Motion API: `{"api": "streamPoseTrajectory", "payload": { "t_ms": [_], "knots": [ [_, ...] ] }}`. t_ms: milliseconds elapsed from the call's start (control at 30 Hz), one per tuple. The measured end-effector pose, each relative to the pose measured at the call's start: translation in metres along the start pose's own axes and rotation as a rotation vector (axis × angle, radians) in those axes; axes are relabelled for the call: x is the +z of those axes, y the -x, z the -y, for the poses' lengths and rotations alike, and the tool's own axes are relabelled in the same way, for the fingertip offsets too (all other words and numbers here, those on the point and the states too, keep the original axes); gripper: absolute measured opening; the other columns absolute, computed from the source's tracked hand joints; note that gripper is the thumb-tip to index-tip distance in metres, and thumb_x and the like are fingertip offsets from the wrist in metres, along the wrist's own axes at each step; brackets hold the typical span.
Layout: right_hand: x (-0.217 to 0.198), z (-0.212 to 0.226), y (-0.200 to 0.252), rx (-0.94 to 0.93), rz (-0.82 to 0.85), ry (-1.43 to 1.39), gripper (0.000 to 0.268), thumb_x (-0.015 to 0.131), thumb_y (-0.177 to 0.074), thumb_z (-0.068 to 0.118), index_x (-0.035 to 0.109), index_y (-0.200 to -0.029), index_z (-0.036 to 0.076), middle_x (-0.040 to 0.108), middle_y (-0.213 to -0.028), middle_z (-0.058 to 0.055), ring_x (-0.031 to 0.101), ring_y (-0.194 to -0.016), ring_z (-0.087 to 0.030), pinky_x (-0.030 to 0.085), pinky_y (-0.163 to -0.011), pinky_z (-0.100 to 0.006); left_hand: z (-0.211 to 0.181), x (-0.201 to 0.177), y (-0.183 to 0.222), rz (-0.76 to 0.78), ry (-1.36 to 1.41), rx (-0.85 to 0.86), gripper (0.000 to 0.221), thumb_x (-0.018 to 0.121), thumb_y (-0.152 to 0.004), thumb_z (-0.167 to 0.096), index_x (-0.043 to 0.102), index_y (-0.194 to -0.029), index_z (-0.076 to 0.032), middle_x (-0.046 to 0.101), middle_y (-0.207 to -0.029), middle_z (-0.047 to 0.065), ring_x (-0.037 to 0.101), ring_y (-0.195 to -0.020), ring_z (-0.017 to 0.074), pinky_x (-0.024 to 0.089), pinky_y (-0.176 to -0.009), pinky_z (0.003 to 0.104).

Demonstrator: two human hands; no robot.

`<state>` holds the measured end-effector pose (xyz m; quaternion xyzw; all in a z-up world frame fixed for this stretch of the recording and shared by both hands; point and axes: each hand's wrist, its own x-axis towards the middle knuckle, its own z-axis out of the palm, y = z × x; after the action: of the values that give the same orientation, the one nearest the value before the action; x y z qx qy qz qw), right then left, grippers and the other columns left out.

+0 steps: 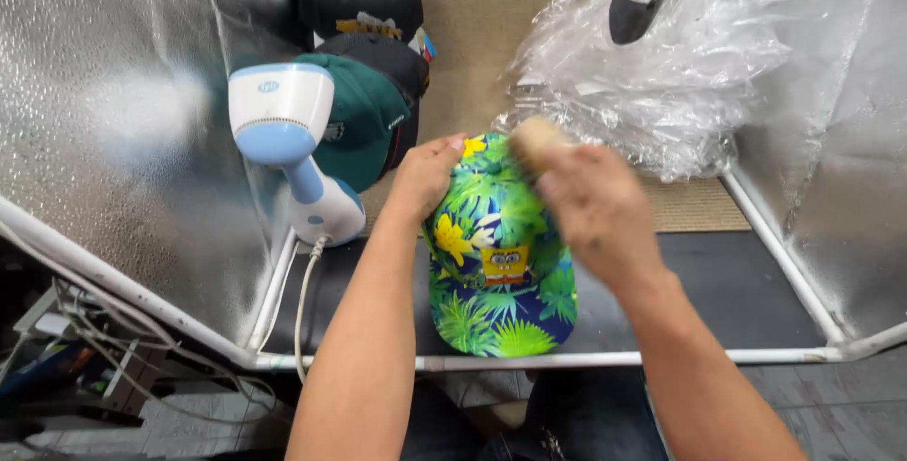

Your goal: Brushing a colorful baseball cap with a wooden brush to clean it

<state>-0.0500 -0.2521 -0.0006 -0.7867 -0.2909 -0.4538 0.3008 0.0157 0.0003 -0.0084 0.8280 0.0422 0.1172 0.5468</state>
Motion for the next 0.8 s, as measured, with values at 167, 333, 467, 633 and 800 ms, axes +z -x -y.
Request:
{"api": "streamPoseTrajectory", "payload": {
  "t_ms": [167, 333, 467, 633, 800],
  "knots": [
    [0.014, 0.003, -0.008, 0.020, 0.163, -0.009, 0.028, 0.065, -0.102, 0.037, 0.077, -0.123, 0.022, 0.071, -0.108, -0.015, 0.069, -0.098, -0.033, 0.053, -0.085, -0.042, -0.001, -0.001, 0.013, 0.023, 0.004, 0.004, 0.038, 0.059, -0.094, -0.042, 0.078, -0.119, -0.021, 0.077, -0.113, 0.014, 0.068, -0.117, 0.0342, 0.052, -0.098, 0.045],
    [0.006, -0.045, -0.024, 0.774, 0.500, -0.165, 0.048, 0.053, -0.099, 0.049, 0.069, -0.134, 0.019, 0.072, -0.123, -0.017, 0.059, -0.128, -0.038, 0.044, -0.110, -0.051, 0.000, -0.003, 0.004, 0.012, -0.011, 0.011, 0.038, 0.060, -0.094, -0.046, 0.078, -0.121, -0.027, 0.077, -0.114, 0.009, 0.068, -0.117, 0.0304, 0.051, -0.101, 0.042],
    [0.012, -0.050, -0.015, 0.664, 0.406, -0.034, 0.038, 0.062, -0.099, 0.048, 0.075, -0.127, 0.026, 0.074, -0.120, -0.009, 0.065, -0.120, -0.034, 0.049, -0.104, -0.047, -0.001, -0.004, 0.007, 0.020, -0.007, 0.027, 0.038, 0.059, -0.095, -0.047, 0.078, -0.122, -0.028, 0.076, -0.119, 0.009, 0.066, -0.122, 0.0296, 0.051, -0.103, 0.042],
    [0.006, 0.017, -0.044, 0.109, 0.176, -0.076, 0.026, 0.071, -0.097, 0.033, 0.076, -0.122, 0.028, 0.074, -0.118, -0.001, 0.068, -0.115, -0.023, 0.054, -0.097, -0.035, 0.008, -0.001, 0.001, 0.037, 0.022, 0.029, 0.041, 0.061, -0.093, -0.047, 0.077, -0.123, -0.023, 0.075, -0.120, 0.013, 0.065, -0.122, 0.0353, 0.050, -0.104, 0.046],
    [-0.005, 0.014, -0.087, 0.726, 0.700, -0.109, 0.039, 0.054, -0.104, 0.038, 0.075, -0.125, 0.013, 0.075, -0.103, -0.019, 0.070, -0.098, -0.038, 0.054, -0.087, -0.051, 0.004, -0.002, 0.001, 0.016, -0.023, 0.026, 0.035, 0.059, -0.095, -0.048, 0.077, -0.121, -0.033, 0.077, -0.118, 0.003, 0.066, -0.121, 0.0258, 0.051, -0.103, 0.039]
  ]
}}
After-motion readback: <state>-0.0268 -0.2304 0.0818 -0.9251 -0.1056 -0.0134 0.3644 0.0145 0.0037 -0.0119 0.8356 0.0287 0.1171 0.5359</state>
